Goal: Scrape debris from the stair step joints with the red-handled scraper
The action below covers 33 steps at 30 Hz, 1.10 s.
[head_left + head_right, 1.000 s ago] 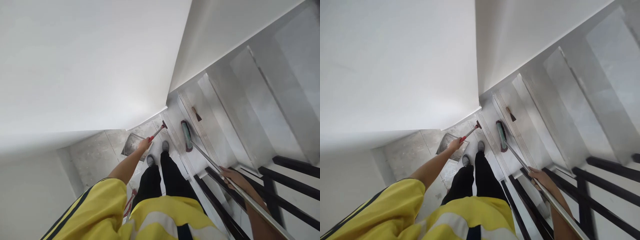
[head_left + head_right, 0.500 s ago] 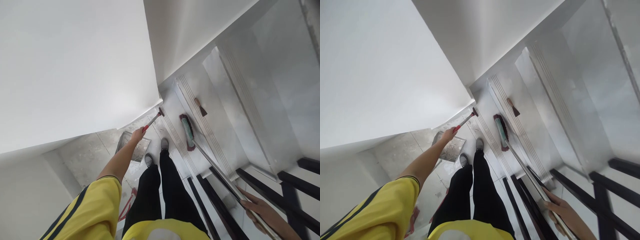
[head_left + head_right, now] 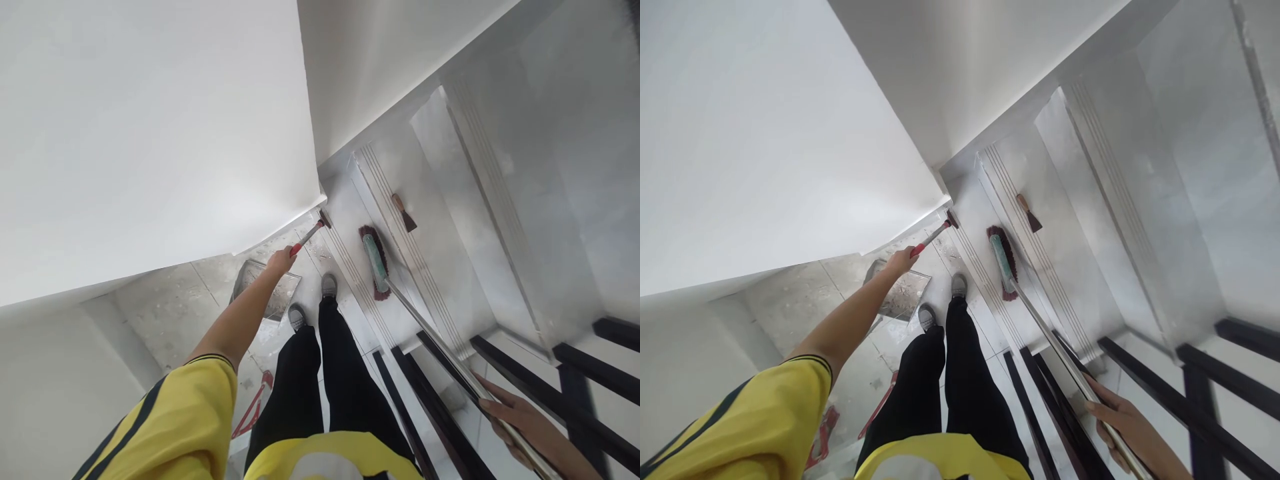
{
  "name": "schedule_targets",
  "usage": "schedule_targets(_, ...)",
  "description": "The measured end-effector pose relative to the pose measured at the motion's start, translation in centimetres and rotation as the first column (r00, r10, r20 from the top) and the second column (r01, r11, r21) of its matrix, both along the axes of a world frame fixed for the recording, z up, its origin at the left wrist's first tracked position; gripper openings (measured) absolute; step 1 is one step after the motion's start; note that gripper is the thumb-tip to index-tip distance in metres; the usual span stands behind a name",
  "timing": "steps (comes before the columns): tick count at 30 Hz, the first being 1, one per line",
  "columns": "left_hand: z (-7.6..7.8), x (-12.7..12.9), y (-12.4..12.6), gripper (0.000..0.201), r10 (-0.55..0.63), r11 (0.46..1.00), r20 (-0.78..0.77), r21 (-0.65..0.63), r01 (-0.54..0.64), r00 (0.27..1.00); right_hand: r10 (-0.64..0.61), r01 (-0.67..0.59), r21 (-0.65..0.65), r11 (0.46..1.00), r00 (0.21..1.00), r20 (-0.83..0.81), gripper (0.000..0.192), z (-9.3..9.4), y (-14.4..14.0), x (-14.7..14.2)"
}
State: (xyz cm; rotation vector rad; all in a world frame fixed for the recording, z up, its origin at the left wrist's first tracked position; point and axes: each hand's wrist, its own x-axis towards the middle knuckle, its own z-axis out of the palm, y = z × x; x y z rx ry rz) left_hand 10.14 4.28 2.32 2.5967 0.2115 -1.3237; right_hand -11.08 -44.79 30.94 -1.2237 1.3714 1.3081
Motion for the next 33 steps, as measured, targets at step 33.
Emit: schedule_targets(33,-1.1,0.1,0.6,0.041,0.028,0.997,0.056,-0.080,-0.023,0.998,0.159,-0.158,-0.040,0.987,0.987,0.028,0.084,0.1,4.3,-0.6)
